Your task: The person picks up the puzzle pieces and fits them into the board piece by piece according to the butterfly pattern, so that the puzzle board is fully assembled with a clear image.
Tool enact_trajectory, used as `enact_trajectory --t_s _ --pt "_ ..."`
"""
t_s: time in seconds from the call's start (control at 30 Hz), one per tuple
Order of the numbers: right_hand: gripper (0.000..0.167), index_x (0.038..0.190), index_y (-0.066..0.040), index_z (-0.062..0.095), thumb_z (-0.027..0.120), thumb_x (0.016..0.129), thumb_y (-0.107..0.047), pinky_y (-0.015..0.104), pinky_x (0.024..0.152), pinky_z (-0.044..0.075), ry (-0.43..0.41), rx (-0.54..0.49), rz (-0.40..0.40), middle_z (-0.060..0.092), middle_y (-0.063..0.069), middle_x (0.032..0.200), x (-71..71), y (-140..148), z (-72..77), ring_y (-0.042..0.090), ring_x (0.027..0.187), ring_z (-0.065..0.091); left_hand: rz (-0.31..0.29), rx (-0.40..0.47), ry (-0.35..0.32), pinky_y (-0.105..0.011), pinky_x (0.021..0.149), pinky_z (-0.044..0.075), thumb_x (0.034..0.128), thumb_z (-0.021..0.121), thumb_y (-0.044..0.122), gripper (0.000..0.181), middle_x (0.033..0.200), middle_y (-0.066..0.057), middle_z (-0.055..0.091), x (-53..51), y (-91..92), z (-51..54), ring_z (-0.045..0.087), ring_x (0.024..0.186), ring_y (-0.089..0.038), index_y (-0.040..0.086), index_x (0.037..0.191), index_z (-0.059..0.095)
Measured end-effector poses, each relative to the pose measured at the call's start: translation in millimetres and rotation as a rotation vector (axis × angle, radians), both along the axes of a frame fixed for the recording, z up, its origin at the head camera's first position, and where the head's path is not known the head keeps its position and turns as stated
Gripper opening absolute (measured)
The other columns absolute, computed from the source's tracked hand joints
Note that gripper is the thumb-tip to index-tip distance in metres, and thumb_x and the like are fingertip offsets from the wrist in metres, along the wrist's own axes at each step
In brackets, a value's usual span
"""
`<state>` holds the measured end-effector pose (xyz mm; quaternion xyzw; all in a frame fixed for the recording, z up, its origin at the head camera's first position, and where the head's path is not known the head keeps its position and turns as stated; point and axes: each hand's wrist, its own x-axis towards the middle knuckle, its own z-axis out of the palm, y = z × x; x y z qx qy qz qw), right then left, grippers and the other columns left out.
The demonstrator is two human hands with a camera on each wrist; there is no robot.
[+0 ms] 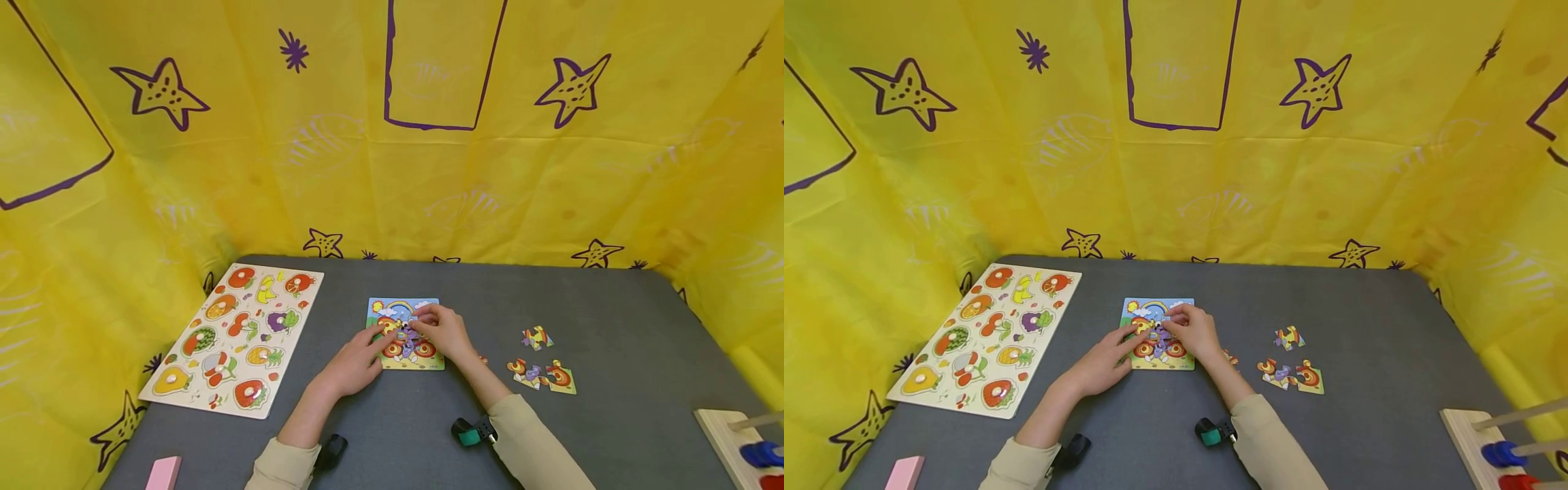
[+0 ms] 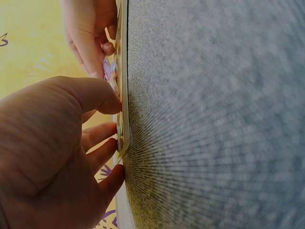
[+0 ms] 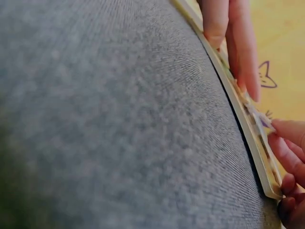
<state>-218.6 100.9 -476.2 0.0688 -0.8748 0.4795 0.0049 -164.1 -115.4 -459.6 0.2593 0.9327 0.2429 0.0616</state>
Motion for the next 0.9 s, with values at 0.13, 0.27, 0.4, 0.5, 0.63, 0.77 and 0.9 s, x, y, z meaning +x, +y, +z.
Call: enact_trajectory --t_s 0.13,0.27,0.4,0.5,0.63,0.77,0.9 --pt "0.013 0.091 -0.015 0.074 0.080 0.082 -0.023 0.029 0.061 0.042 0.068 0.056 0.014 0.066 -0.008 0.072 -3.5 -4.0 -1.5 0.008 0.065 0.057 -0.015 -0.007 0.005 -0.056 0.106 0.034 0.0941 0.052 0.007 0.052 0.149 -0.019 0.038 -0.4 0.2 0.0 0.035 0.136 -0.040 0.012 0.146 0.047" --pt "0.011 0.087 -0.014 0.075 0.080 0.081 -0.022 0.028 0.061 0.040 0.102 0.097 0.018 0.062 -0.008 0.069 -5.1 -6.1 -2.1 0.009 0.063 0.053 -0.020 -0.007 0.001 -0.054 0.107 0.033 0.0946 0.053 0.009 0.050 0.149 -0.019 0.037 -1.3 0.3 0.2 0.035 0.136 -0.039 0.011 0.144 0.050" --pt "0.010 0.086 -0.014 0.075 0.080 0.082 -0.021 0.030 0.064 0.039 0.105 0.124 0.020 0.061 -0.008 0.068 -5.1 -6.9 -2.1 0.011 0.066 0.051 -0.016 -0.004 -0.007 -0.053 0.108 0.033 0.0947 0.054 0.009 0.049 0.149 -0.018 0.037 -2.0 0.3 0.0 0.035 0.136 -0.039 0.011 0.143 0.051" --pt "0.010 0.085 -0.014 0.074 0.080 0.082 -0.021 0.032 0.067 0.038 0.108 0.146 0.021 0.062 -0.008 0.069 -4.5 -7.1 -1.5 0.013 0.071 0.050 -0.018 -0.007 -0.004 -0.053 0.108 0.033 0.0945 0.053 0.009 0.049 0.149 -0.019 0.037 -2.2 0.1 0.1 0.035 0.136 -0.039 0.012 0.143 0.051" --pt "0.009 0.084 -0.015 0.073 0.080 0.082 -0.022 0.033 0.069 0.038 0.105 0.163 0.022 0.061 -0.008 0.070 -4.0 -7.1 -0.4 0.014 0.074 0.050 -0.022 -0.007 -0.001 -0.053 0.108 0.033 0.0943 0.053 0.009 0.049 0.149 -0.019 0.037 -2.1 0.0 0.2 0.036 0.136 -0.040 0.011 0.143 0.051" --pt "0.010 0.083 -0.016 0.073 0.080 0.082 -0.023 0.032 0.068 0.038 0.120 0.176 0.025 0.061 -0.009 0.069 -3.9 -7.5 -0.5 0.014 0.072 0.050 -0.021 -0.008 0.000 -0.053 0.108 0.033 0.0941 0.054 0.008 0.048 0.148 -0.019 0.037 -1.7 0.2 0.5 0.036 0.135 -0.039 0.011 0.142 0.052" --pt "0.012 0.083 -0.017 0.072 0.080 0.082 -0.025 0.032 0.066 0.039 0.124 0.193 0.016 0.060 -0.010 0.068 -3.7 -8.5 -1.0 0.014 0.074 0.050 -0.016 -0.016 0.001 -0.053 0.107 0.034 0.0938 0.054 0.009 0.049 0.148 -0.019 0.038 -1.3 0.6 1.1 0.036 0.135 -0.039 0.012 0.142 0.052"
